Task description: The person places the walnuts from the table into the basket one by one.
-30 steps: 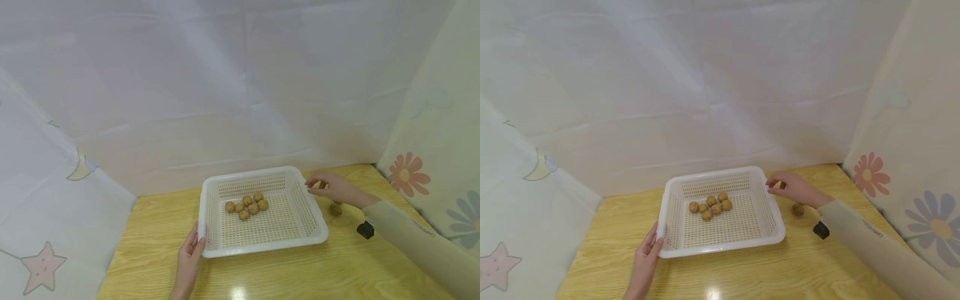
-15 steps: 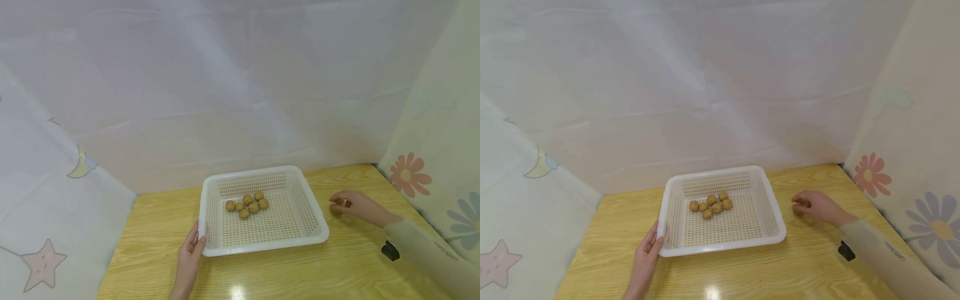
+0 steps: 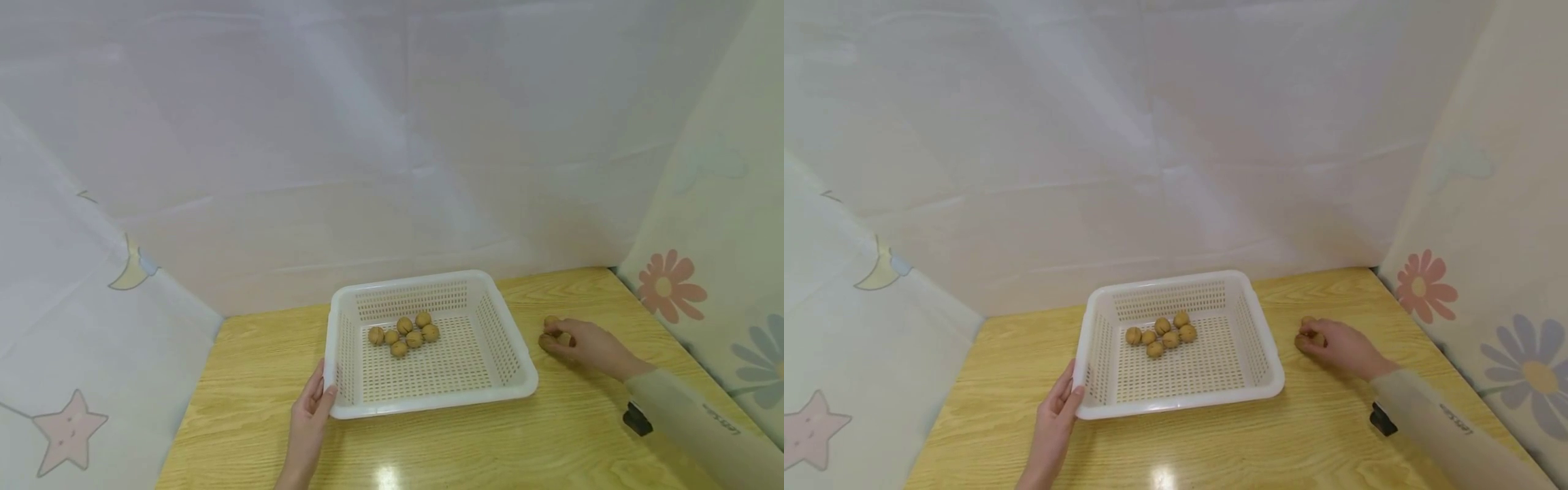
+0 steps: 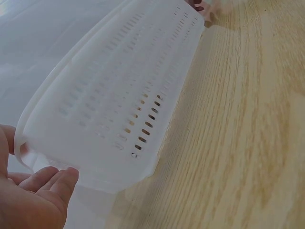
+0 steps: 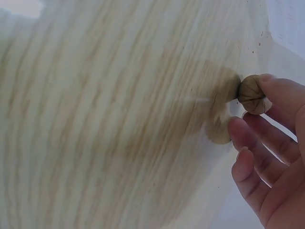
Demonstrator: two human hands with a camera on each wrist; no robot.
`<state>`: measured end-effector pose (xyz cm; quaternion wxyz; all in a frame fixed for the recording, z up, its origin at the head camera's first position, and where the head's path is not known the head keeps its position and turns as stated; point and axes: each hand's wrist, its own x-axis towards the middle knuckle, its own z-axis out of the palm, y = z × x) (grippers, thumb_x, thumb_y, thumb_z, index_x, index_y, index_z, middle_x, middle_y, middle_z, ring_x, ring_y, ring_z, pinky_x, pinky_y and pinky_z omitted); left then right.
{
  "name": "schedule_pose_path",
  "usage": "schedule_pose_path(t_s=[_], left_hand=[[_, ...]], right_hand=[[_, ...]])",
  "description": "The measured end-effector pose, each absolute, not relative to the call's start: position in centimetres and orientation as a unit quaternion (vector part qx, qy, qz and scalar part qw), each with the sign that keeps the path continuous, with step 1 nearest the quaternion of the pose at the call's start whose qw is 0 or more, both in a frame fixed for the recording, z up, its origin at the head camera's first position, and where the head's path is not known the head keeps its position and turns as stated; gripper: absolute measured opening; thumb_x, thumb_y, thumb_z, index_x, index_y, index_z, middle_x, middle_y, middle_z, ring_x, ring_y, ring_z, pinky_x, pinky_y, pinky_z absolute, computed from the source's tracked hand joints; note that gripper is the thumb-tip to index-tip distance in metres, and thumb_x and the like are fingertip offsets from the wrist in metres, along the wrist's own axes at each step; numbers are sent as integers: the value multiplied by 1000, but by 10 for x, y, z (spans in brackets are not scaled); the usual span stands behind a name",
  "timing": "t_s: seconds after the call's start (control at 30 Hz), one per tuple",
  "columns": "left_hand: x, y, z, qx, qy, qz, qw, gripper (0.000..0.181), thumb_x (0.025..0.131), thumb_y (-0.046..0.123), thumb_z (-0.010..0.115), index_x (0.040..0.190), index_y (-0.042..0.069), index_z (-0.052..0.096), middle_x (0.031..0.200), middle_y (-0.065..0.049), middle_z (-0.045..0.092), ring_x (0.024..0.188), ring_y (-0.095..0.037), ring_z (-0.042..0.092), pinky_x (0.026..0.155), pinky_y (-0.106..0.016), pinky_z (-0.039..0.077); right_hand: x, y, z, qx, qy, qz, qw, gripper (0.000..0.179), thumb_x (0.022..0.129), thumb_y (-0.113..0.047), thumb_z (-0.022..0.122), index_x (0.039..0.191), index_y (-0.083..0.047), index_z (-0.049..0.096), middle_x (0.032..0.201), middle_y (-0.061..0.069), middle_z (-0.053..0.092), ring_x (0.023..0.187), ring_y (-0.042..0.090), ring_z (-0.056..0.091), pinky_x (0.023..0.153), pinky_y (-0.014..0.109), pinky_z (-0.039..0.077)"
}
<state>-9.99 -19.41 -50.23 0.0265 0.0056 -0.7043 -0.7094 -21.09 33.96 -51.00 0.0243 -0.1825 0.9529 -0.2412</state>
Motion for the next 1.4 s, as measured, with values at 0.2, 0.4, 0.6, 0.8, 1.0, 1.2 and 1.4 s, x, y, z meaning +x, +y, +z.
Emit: schedule_pose_path(t_s=[0.2, 0.4, 0.6, 0.8, 1.0, 1.2, 1.4], left_hand=[[-99, -193, -501, 1, -704, -710, 29, 63, 110, 21, 54, 164, 2, 26, 166, -18, 32, 146, -32, 40, 109, -28, 48], [-99, -194, -503, 1, -702, -711, 25, 64, 110, 22, 54, 164, 2, 25, 166, -18, 31, 146, -31, 41, 109, -27, 48], [-100, -195, -501, 1, -700, -714, 23, 63, 110, 21, 54, 164, 3, 26, 166, -17, 32, 146, -31, 40, 108, -24, 48], [-98, -195, -499, 3, -706, -708, 23, 64, 111, 23, 53, 164, 2, 24, 165, -20, 32, 146, -32, 40, 107, -21, 48], [-97, -194, -500, 8, -709, -704, 28, 64, 111, 23, 54, 163, 0, 25, 165, -20, 33, 145, -27, 42, 106, -19, 49], [-97, -195, -499, 6, -706, -708, 23, 64, 111, 22, 53, 164, 0, 24, 165, -19, 34, 146, -32, 40, 107, -21, 48], [-98, -194, -499, 4, -707, -707, 25, 63, 111, 21, 53, 164, 0, 24, 165, -19, 33, 146, -33, 40, 108, -23, 48]], right_hand=[[-210, 343, -515, -176, 951, -252, 20, 32, 100, -32, 72, 126, -13, 73, 117, 5, 74, 87, 5, 60, 69, 25, 53], [-205, 344, -512, -161, 945, -283, 30, 38, 100, -29, 73, 131, -8, 70, 119, 9, 73, 77, 5, 55, 65, 23, 50], [-199, 339, -497, -158, 944, -288, 22, 41, 99, -27, 74, 132, -3, 68, 119, 12, 72, 76, 6, 55, 64, 23, 51], [-194, 333, -480, -150, 942, -298, 14, 39, 99, -34, 73, 129, -9, 70, 118, 11, 71, 79, 7, 57, 62, 24, 52], [-189, 328, -464, -158, 940, -303, 6, 37, 100, -33, 72, 130, -11, 69, 117, 9, 71, 78, 4, 59, 59, 24, 52], [-188, 319, -439, -167, 938, -304, -12, 37, 100, -33, 72, 131, -12, 69, 112, 3, 72, 79, 4, 62, 57, 25, 50], [-194, 300, -415, -164, 934, -318, 18, 41, 100, -40, 71, 134, -17, 67, 103, -4, 72, 77, 12, 65, 57, 27, 51]])
